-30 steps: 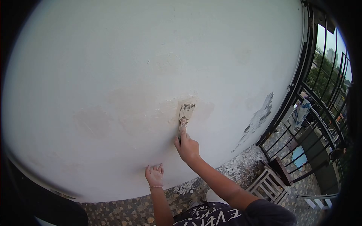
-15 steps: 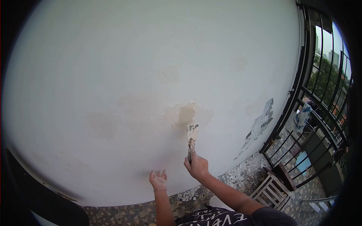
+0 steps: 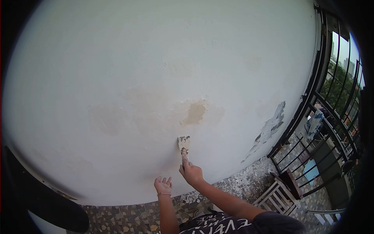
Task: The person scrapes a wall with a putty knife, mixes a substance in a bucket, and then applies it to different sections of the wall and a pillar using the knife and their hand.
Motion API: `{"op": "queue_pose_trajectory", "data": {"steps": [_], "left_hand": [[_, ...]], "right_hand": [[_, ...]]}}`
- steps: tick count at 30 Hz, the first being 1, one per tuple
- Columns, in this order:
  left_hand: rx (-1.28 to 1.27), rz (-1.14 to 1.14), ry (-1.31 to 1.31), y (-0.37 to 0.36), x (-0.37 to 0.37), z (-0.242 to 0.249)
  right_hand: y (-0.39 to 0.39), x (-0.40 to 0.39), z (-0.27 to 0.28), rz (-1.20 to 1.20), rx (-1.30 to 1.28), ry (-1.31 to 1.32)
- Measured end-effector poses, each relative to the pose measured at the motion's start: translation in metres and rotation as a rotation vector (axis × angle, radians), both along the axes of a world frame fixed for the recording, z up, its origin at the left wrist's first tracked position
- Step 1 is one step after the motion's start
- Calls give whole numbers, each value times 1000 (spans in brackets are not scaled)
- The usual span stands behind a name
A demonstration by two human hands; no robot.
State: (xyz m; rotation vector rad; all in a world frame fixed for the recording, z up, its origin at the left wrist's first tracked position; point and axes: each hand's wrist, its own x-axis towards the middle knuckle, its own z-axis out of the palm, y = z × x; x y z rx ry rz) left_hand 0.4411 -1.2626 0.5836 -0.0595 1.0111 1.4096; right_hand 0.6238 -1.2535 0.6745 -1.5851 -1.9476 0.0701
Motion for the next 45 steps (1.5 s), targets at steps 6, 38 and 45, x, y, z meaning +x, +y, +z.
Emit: {"op": "queue_pose_trajectory", "data": {"steps": [6,38,45], "left_hand": [[-52,41,29,-2,-8,-1],[-3,159,-10,-44,-36,-12],[2,245,32,-52,-49,-17]], "right_hand": [[-18,17,25,62,285,66],[30,63,65,344,-247,1010],[68,60,28,185,-327,885]]}}
